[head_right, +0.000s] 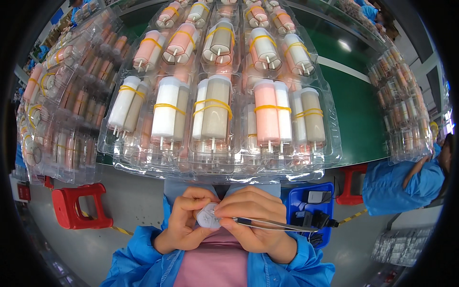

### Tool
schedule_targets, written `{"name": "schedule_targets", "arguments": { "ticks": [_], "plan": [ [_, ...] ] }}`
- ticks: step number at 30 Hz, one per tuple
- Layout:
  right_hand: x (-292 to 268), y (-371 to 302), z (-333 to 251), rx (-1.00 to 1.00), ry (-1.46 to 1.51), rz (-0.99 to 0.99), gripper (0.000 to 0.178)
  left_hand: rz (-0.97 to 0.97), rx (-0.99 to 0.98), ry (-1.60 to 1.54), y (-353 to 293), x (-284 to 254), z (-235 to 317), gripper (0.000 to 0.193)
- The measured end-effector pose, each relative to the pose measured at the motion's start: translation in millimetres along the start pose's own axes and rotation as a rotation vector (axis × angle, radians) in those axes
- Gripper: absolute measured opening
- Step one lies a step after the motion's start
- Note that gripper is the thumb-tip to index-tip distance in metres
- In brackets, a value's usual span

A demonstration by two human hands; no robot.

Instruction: Assembling and marking small plastic components using tweezers and a pen in a factory setting.

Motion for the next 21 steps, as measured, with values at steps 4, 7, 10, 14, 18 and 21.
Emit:
{"name": "schedule_targets", "arguments": {
  "ticks": [4, 7, 10, 14, 18, 21],
  "plan": [
    [-0.6, 0.1, 0.2, 0.016, -0.008, -0.005, 0.011, -0.002, -0.002, 0.019, -0.1, -0.5, -0.2, 0.05],
    [0.2, -0.7, 0.5, 0.035, 0.0, 0.011, 0.01, 0.003, -0.004, 0.014, -1.8, -0.2, -1.9, 0.05],
    [0.1, -0.9, 0.4, 0.036, 0.01, 0.027, 0.01, 0.004, 0.002, 0.008, -1.3, 0.4, -1.3, 0.05],
    [-0.2, -0.7, -0.7, 0.026, 0.02, 0.03, 0.01, -0.002, 0.009, 0.011, -0.3, -0.5, 0.0, 0.049],
    [0.5, -0.1, -1.6, 0.014, 0.008, 0.022, 0.011, 0.002, 0.005, 0.009, -0.1, -0.8, 0.8, 0.048],
    [0.7, 0.0, -1.4, 0.013, -0.005, 0.009, 0.011, -0.003, 0.008, 0.019, -0.3, -0.9, 1.0, 0.049]
  ]
}}
Point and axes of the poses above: each hand's wrist, its own y-axis towards the middle knuckle, its own x-axis out of the palm, z = x × y, the point moved 2 cm from there along y, towards the middle knuckle, and after that the axes turned 12 degrees about -z, right-handed, at the moved point
